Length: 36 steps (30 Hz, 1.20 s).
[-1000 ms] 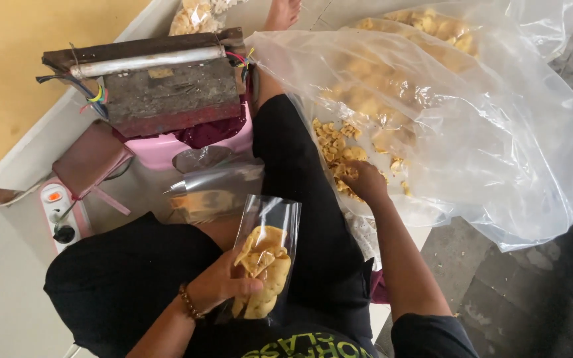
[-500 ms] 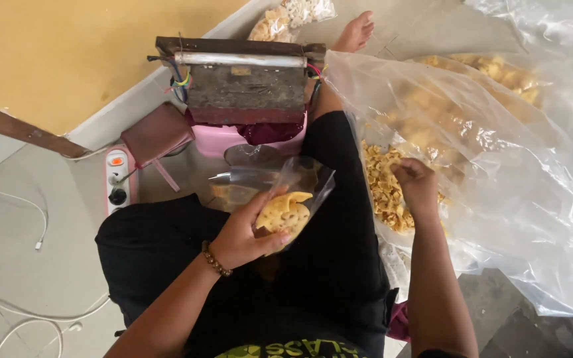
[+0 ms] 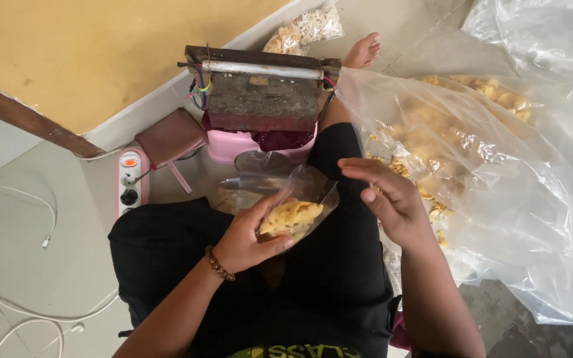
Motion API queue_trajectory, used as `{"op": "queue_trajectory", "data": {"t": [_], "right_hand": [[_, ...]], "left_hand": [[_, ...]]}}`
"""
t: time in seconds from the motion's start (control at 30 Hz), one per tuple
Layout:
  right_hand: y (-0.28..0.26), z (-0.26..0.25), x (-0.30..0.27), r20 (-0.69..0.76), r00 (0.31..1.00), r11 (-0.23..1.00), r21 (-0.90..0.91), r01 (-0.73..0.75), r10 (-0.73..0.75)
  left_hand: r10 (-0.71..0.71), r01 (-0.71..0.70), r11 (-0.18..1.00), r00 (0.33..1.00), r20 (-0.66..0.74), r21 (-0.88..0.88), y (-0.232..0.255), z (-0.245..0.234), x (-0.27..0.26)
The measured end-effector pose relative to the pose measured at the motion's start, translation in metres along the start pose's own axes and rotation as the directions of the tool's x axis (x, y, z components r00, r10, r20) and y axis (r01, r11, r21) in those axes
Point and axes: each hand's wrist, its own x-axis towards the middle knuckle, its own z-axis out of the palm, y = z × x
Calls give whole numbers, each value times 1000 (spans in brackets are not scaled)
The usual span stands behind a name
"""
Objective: Manually filling small plastic bags with snack chips from a bulk container and sealing them with a heat sealer.
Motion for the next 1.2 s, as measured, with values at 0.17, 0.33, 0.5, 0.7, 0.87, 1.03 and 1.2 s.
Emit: {"op": "queue_trajectory", "data": {"t": [0.17, 0.33, 0.5, 0.7, 0.87, 1.03, 1.2], "right_hand": [[21, 31, -14, -67, 969, 948, 231, -218, 239], [42, 49, -21, -188, 938, 856, 489, -168, 292], [44, 56, -23, -181, 927, 814, 553, -181, 329], [44, 57, -19, -219, 927, 816, 562, -135, 304], [38, 53, -14, -272, 933, 906, 409, -109, 235], [41, 56, -18, -309, 927, 961, 239, -140, 212], [23, 52, -14, -245, 948, 979, 75, -191, 204]], "left_hand": [[45, -46, 996, 999, -16, -72, 5, 2, -2], [115, -115, 984, 993, -4, -136, 20, 4, 4], [224, -211, 972, 967, -125, 103, 37, -9, 15], [104, -77, 993, 937, -333, 93, 51, -9, 21], [-27, 82, 988, 924, -381, 131, 51, -18, 22], [-41, 68, 996, 905, -424, 48, 23, -27, 21], [-69, 122, 986, 919, -389, 112, 45, -28, 19]]}}
